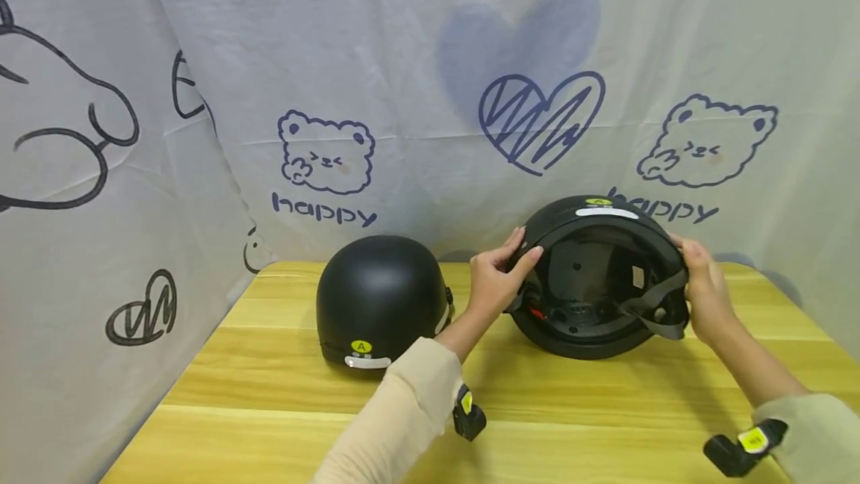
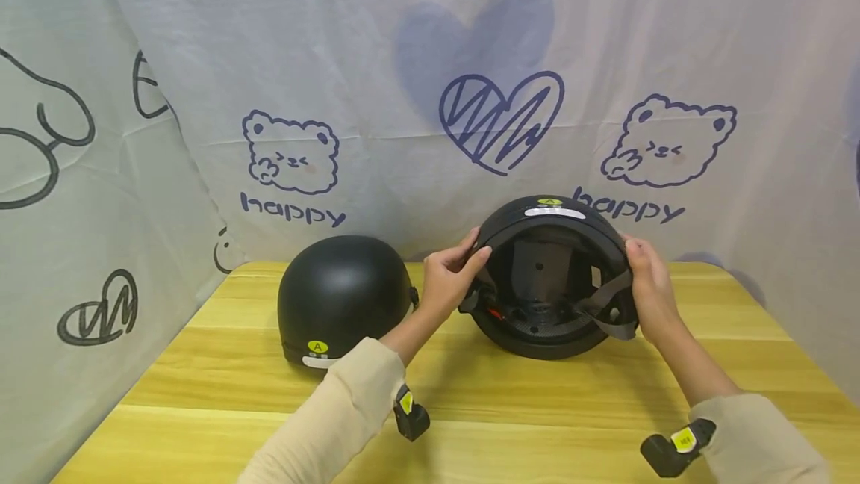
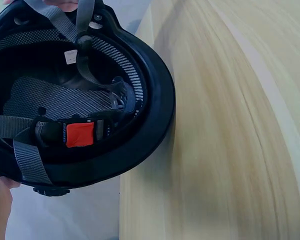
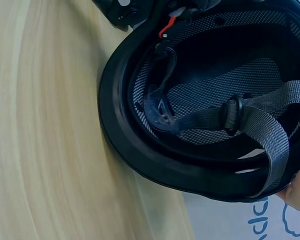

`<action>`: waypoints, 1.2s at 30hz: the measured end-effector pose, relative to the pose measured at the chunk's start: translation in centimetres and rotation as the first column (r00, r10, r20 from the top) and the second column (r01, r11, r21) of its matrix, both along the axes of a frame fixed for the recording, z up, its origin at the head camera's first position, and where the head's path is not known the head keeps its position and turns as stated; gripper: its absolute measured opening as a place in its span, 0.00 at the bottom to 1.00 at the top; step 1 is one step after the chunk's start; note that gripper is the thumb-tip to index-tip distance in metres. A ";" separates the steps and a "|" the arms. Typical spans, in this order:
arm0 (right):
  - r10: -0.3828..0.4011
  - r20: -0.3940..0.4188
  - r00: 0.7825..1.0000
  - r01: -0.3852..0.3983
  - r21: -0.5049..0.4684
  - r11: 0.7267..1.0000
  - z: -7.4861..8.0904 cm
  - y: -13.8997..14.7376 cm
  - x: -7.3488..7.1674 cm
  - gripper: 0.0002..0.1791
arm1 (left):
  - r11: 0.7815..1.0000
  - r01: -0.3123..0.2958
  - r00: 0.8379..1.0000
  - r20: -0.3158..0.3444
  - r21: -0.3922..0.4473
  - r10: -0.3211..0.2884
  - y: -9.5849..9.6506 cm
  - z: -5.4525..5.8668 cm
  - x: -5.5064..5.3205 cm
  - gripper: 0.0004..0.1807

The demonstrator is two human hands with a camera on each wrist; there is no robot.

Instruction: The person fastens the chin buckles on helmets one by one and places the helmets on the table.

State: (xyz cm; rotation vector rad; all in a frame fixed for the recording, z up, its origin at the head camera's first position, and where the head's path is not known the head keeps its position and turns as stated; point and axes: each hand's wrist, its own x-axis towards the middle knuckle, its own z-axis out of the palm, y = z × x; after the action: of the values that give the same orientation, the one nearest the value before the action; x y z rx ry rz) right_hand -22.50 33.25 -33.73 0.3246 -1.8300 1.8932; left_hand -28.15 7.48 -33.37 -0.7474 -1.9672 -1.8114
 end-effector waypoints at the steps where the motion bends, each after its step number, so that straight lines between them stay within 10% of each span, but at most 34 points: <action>1: 0.001 -0.008 1.000 0.000 0.011 1.000 0.0 -0.1 0.0 0.15 | 1.000 0.002 1.000 -0.008 0.005 -0.002 -0.1 0.0 0.1 0.21; 10: 0.019 -0.045 0.999 -0.020 -0.025 1.000 -0.4 -0.2 0.3 0.16 | 1.000 -0.015 0.999 -0.037 -0.009 0.015 0.0 -0.3 0.4 0.24; 15: 0.051 -0.075 0.996 -0.055 -0.058 0.997 -0.6 -0.3 0.4 0.17 | 0.996 -0.048 0.992 0.111 -0.073 0.056 0.2 1.0 1.2 0.37; 22: 0.049 -0.121 0.991 -0.048 0.017 0.999 -0.3 -1.0 0.5 0.17 | 0.963 -0.071 0.900 0.401 -0.258 0.174 0.0 3.3 1.4 0.35; 30: 0.090 -0.114 0.989 -0.086 0.041 0.995 -0.2 -1.4 0.2 0.18 | 0.972 0.077 0.808 0.585 -0.224 0.071 -1.2 3.9 1.3 0.40; 36: 0.056 -0.030 0.998 -0.049 0.198 0.979 0.0 -0.7 0.1 0.20 | 0.977 0.036 0.812 0.576 -0.212 0.095 -1.3 3.8 1.9 0.39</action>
State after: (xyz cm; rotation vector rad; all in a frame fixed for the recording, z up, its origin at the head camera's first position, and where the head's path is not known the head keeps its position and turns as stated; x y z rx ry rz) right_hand -22.41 32.52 -33.74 0.4752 -2.0073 1.7306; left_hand -26.29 6.22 -29.62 -0.2038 -2.5731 -1.9953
